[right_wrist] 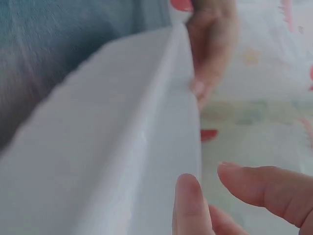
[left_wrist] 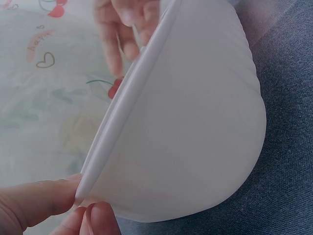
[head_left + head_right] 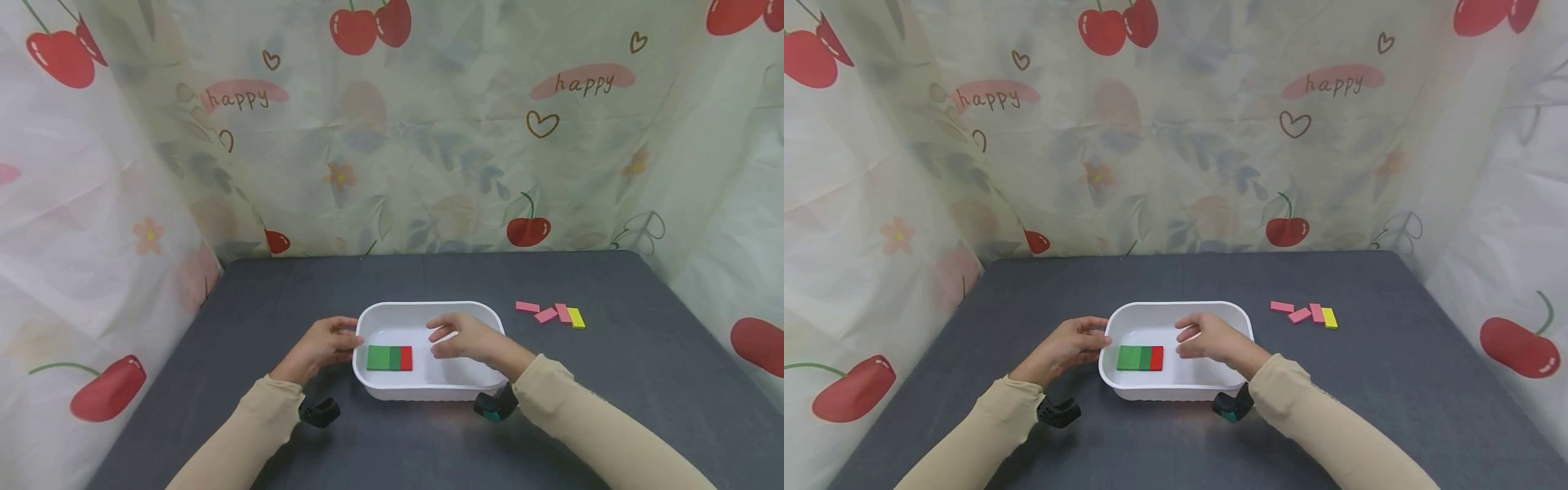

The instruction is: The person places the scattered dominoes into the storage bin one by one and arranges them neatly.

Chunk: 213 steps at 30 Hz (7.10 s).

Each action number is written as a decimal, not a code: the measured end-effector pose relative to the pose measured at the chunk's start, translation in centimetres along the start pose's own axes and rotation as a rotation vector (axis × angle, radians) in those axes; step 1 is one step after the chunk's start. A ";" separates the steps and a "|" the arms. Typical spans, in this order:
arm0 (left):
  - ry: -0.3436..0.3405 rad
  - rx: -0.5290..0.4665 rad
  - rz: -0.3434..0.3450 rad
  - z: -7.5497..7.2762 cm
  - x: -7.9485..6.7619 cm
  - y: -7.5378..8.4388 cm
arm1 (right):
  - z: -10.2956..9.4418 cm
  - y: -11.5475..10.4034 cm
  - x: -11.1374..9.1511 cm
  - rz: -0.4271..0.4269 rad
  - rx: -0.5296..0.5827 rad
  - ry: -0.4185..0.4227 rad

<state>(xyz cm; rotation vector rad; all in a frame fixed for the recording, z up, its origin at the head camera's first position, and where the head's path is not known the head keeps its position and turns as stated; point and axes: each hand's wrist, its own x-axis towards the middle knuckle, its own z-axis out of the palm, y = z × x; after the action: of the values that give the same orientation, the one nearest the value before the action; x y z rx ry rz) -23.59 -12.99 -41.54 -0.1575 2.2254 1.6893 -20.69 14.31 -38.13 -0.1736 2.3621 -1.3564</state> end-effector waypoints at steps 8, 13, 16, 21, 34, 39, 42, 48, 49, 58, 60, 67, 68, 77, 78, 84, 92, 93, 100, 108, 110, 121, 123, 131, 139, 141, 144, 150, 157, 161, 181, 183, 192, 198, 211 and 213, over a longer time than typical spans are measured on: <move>-0.010 -0.018 0.003 0.0 -0.1 0.0 | -6.1 1.3 -1.2 -0.044 0.070 0.065; -0.017 -0.020 0.007 0.0 -0.2 0.0 | -9.9 3.4 -1.7 -0.049 0.101 0.134; -0.016 -0.015 0.009 0.0 -0.3 0.0 | -12.0 5.1 -2.0 -0.049 0.100 0.193; -0.001 -0.015 -0.002 0.0 -0.1 0.0 | -14.7 8.1 -2.2 -0.050 0.097 0.277; -0.016 -0.006 -0.003 0.0 -0.4 0.3 | -18.3 14.5 -2.6 0.004 0.035 0.349; 0.005 0.001 -0.021 0.1 0.1 0.0 | -19.3 16.4 -3.0 0.043 0.045 0.341; 0.008 0.007 -0.025 0.1 0.2 -0.1 | -19.8 17.2 -3.2 0.078 0.067 0.319; 0.010 0.013 -0.024 0.1 0.1 0.1 | -20.4 17.9 -3.6 0.095 0.060 0.215; 0.013 0.015 -0.024 0.1 0.1 0.1 | -20.4 18.0 -3.7 0.095 0.052 0.198; 0.026 0.030 -0.026 0.1 0.2 -0.1 | -20.8 17.7 -3.0 0.170 -0.064 0.161; 0.024 0.024 -0.027 0.1 0.2 -0.1 | -20.7 17.7 -2.9 0.179 -0.083 0.165; 0.021 0.025 -0.027 0.2 0.1 0.0 | -20.7 17.3 -2.9 0.166 -0.154 0.138; 0.022 0.025 -0.026 0.2 0.1 0.0 | -20.7 17.3 -2.9 0.165 -0.165 0.132; 0.016 0.021 -0.017 0.2 -0.1 0.1 | -20.5 17.3 -2.6 0.177 -0.255 0.121; 0.015 0.017 -0.017 0.2 -0.1 0.0 | -20.5 17.4 -2.6 0.174 -0.265 0.122; 0.007 0.006 -0.022 0.1 -0.1 0.0 | -20.4 17.5 -2.5 0.161 -0.278 0.136; 0.013 0.009 -0.024 0.2 -0.1 0.1 | -20.3 16.8 -2.9 0.150 -0.250 0.156; 0.014 0.008 -0.023 0.2 -0.1 0.1 | -20.3 16.7 -2.9 0.153 -0.233 0.159; 0.019 0.018 -0.021 0.2 0.0 0.1 | -20.4 16.4 -2.9 0.172 -0.150 0.184; 0.016 0.010 -0.011 0.2 0.1 0.0 | -20.2 15.3 -2.3 0.196 -0.123 0.232; 0.016 0.009 -0.011 0.2 0.1 0.0 | -19.8 14.5 -2.2 0.191 -0.118 0.246; 0.018 0.024 -0.011 0.2 0.0 0.0 | -15.9 8.3 -2.4 0.068 -0.127 0.286; 0.018 0.024 -0.009 0.3 0.0 0.0 | -14.9 7.2 -2.5 0.058 -0.129 0.280; 0.015 0.014 0.000 0.2 0.1 -0.1 | -11.1 4.6 -2.2 -0.031 -0.060 0.250; 0.013 0.013 -0.004 0.2 0.1 -0.1 | -7.8 3.4 -2.1 -0.104 -0.038 0.208; 0.010 0.010 -0.003 0.2 0.0 0.0 | -7.2 3.2 -2.0 -0.100 -0.031 0.194; 0.006 0.006 0.000 0.2 -0.1 0.0 | -6.1 3.0 -1.9 -0.084 -0.031 0.184; 0.008 0.009 0.004 0.2 -0.1 0.1 | -4.4 2.9 -1.7 -0.050 -0.024 0.171; -0.002 0.009 0.013 0.1 -0.3 0.2 | -3.0 2.9 -1.1 -0.043 -0.038 0.134; -0.003 0.010 0.010 0.1 -0.4 0.3 | -2.3 2.9 -0.7 -0.053 -0.048 0.104; -0.001 0.003 0.006 0.2 -0.3 0.2 | 1.0 3.9 1.4 0.094 -0.267 0.135; 0.000 0.007 0.004 0.2 -0.3 0.2 | 1.2 4.0 1.5 0.093 -0.284 0.130; 0.009 0.013 -0.003 0.2 -0.1 0.1 | 1.5 4.0 1.4 0.087 -0.304 0.126; 0.005 0.017 -0.005 0.2 -0.1 0.1 | 1.6 3.9 1.4 0.100 -0.307 0.131; 0.011 0.027 -0.012 0.3 -0.1 0.2 | 1.7 3.6 1.4 0.099 -0.327 0.121; 0.013 0.033 -0.011 0.3 -0.1 0.1 | 1.7 3.6 1.5 0.104 -0.336 0.119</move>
<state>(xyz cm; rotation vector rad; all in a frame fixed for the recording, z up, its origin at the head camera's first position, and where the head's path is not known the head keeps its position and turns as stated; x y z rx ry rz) -23.53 -12.67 -41.46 -0.1722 2.2566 1.6491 -20.97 14.38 -42.39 -0.0655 2.6466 -0.9387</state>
